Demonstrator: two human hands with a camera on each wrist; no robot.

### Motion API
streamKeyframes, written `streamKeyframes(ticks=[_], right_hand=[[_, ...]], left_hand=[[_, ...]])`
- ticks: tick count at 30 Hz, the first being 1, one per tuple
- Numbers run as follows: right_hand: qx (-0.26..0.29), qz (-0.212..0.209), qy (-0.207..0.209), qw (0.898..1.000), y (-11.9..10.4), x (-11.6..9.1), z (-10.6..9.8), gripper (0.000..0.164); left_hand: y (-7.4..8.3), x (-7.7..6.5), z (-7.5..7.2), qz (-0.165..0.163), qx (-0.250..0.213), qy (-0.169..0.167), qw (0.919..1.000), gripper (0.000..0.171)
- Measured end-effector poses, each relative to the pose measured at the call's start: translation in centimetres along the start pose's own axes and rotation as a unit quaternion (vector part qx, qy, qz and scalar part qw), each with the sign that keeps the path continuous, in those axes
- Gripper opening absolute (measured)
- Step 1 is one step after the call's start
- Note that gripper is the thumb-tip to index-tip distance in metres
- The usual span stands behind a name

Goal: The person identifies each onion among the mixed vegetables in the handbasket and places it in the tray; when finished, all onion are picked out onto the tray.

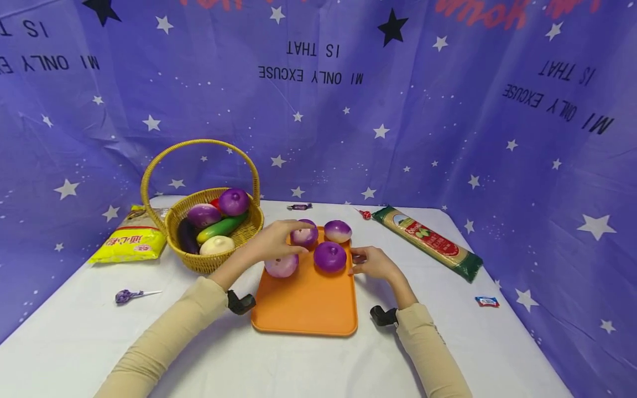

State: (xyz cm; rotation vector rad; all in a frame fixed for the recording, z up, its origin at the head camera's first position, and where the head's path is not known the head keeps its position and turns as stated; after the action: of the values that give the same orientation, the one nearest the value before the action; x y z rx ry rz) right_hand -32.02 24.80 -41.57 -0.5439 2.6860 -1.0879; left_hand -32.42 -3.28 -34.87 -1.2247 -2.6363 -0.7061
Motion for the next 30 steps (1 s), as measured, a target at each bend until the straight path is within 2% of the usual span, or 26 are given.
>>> streamKeyframes(ticks=[2,5,9,13,18,22,25,30], right_hand=[[-0.003,0.000,0.001,1.000,-0.1,0.0,-0.1,0.062],[-0.004,-0.001,0.002,1.000,0.0,0.0,-0.3,0.062],[-0.001,-0.001,0.001,1.000,0.1,0.1,-0.2,0.062],[-0.001,0.002,0.000,1.000,0.2,0.1,0.1,0.063],[0.001,0.000,0.000,1.000,0.1,0.2,0.1,0.063],[0.002,-0.005,-0.001,1.000,0.1,0.2,0.1,0.063],[0.001,-0.004,-0.002,1.000,0.2,0.3,0.2,0.063],[0.000,-0.002,-0.002,1.000,0.3,0.3,0.3,0.063]], left_hand=[[-0.9,-0.8,-2.2,-0.003,-0.004,0.032,0.9995,0.055],[-2.5,-1.9,-5.6,-0.026,-0.008,0.062,0.9977,0.056],[-4.6,-3.4,-9.2,-0.076,-0.004,0.073,0.9944,0.057],[-7.1,-4.8,-11.5,-0.106,0.016,0.075,0.9914,0.057],[-10.7,-6.2,-13.1,-0.143,0.046,0.048,0.9874,0.056],[-13.0,-7.3,-13.6,-0.191,0.058,0.016,0.9797,0.057],[-14.3,-8.0,-13.5,-0.229,0.058,-0.017,0.9716,0.060],[-16.0,-8.9,-12.9,-0.254,0.071,-0.055,0.9631,0.062]])
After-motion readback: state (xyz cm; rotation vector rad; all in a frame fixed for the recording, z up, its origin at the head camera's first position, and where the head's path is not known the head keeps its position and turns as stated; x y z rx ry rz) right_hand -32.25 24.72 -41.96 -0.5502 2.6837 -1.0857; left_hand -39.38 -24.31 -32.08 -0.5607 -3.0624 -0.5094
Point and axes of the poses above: each hand's wrist, its own x-axis towards the middle knuckle, its own z-axis out of the palm, y = z × x, the point moved 2 cm from there along x, towards the middle knuckle, and after that the axes turned 3 degrees about z, right-handed, at the moved point
